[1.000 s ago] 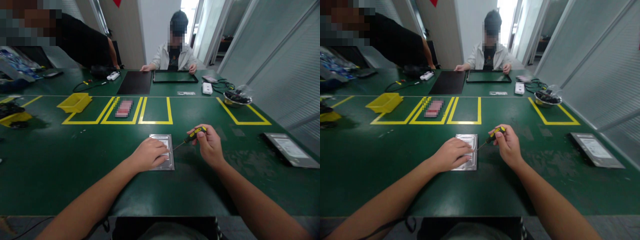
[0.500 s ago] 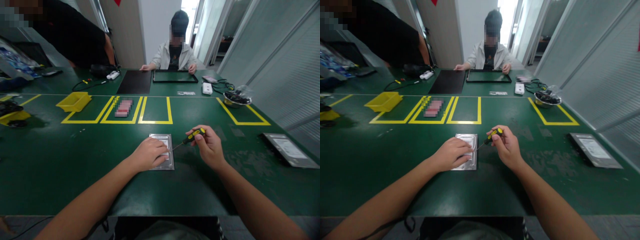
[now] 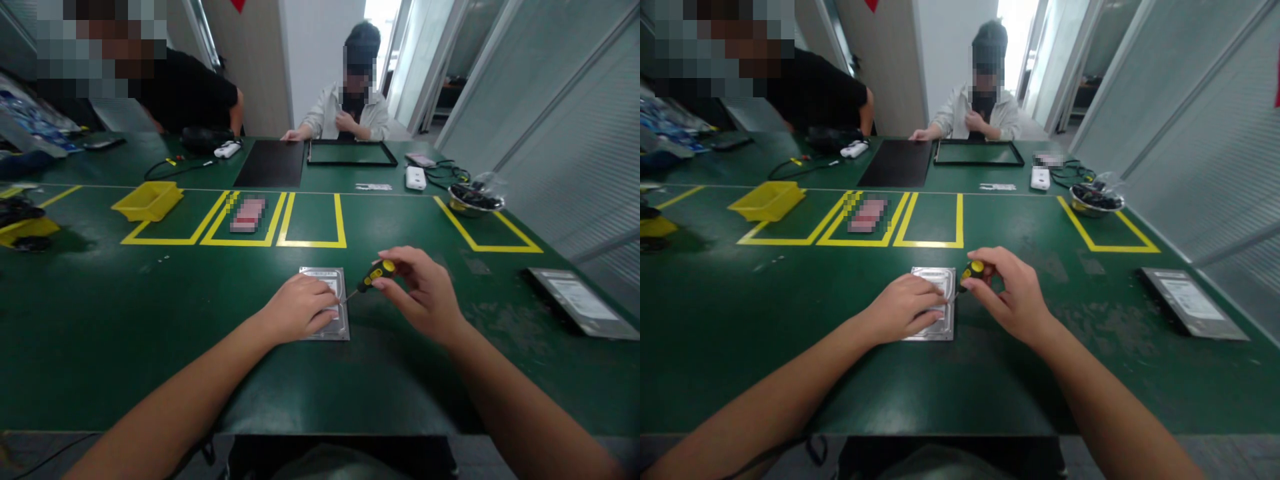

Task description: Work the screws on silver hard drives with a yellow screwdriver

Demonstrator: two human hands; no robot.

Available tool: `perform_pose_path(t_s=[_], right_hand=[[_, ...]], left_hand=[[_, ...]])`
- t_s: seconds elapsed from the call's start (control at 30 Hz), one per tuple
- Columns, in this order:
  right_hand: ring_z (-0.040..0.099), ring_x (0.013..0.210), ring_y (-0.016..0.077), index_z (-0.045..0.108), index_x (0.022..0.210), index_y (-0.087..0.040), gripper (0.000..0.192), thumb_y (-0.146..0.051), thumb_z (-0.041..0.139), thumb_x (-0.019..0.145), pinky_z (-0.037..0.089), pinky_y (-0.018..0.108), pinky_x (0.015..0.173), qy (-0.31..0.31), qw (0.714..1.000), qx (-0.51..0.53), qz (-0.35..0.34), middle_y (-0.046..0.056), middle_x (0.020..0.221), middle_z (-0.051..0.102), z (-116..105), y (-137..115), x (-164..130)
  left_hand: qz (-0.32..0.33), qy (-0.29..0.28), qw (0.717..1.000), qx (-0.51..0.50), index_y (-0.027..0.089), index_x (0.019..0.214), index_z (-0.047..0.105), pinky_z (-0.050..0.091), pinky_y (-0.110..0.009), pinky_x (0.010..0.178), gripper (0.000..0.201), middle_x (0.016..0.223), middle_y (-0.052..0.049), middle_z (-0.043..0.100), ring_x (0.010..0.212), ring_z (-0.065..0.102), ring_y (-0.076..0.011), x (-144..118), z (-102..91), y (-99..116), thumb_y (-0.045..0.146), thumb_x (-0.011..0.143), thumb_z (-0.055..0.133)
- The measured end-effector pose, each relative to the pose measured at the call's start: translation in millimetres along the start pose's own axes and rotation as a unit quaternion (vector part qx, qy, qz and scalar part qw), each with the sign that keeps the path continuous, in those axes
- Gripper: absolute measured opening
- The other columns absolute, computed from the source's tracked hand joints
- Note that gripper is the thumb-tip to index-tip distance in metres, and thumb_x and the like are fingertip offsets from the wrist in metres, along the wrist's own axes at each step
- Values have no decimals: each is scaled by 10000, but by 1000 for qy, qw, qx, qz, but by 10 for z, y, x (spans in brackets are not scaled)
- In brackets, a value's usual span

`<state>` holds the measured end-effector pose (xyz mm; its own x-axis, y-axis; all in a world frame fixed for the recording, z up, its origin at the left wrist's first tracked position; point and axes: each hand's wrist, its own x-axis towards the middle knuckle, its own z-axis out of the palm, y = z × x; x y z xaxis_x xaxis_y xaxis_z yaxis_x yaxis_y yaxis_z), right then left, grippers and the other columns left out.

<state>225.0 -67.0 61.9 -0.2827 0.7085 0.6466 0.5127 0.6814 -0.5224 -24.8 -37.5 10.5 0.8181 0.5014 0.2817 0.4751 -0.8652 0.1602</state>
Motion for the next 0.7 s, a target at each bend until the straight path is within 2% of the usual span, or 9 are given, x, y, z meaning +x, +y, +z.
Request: perform_pose_path(t_s=[0.2, 0.37, 0.5, 0.7], right_hand=[[598, 697, 127, 603, 1106, -209, 220, -288, 642, 904, 492, 261, 640, -87, 994, -49, -39, 25, 876, 665, -66, -170, 187], [596, 768, 148, 634, 981, -196, 97, -265, 604, 921, 490, 285, 690, -99, 992, -60, -47, 55, 926, 644, -67, -253, 366], [572, 742, 146, 652, 906, -193, 63, -252, 632, 900, 457, 280, 668, -124, 987, -93, -42, 36, 855, 617, -77, -281, 491], [578, 697, 132, 659, 930, -199, 77, -223, 672, 857, 427, 258, 637, -177, 977, -114, -34, 6, 810, 646, -180, -338, 620]], left_hand=[[0, 2, 1000, 5, 207, 1097, 683, 445, -394, 850, 286, 1025, -63, 702, 975, 640, -235, -7, 20, -11, 385, 974, 495], [-3, 1, 1000, 5, 205, 1102, 679, 444, -404, 869, 284, 1047, -66, 702, 1002, 641, -244, -8, 20, -8, 380, 973, 496], [-4, -1, 1000, 2, 211, 1107, 679, 443, -398, 866, 272, 1048, -66, 706, 1000, 643, -242, -4, 24, -14, 372, 966, 510], [0, 6, 1000, 4, 212, 1111, 682, 448, -393, 858, 281, 1047, -68, 708, 995, 647, -238, 2, 28, -16, 377, 971, 502]])
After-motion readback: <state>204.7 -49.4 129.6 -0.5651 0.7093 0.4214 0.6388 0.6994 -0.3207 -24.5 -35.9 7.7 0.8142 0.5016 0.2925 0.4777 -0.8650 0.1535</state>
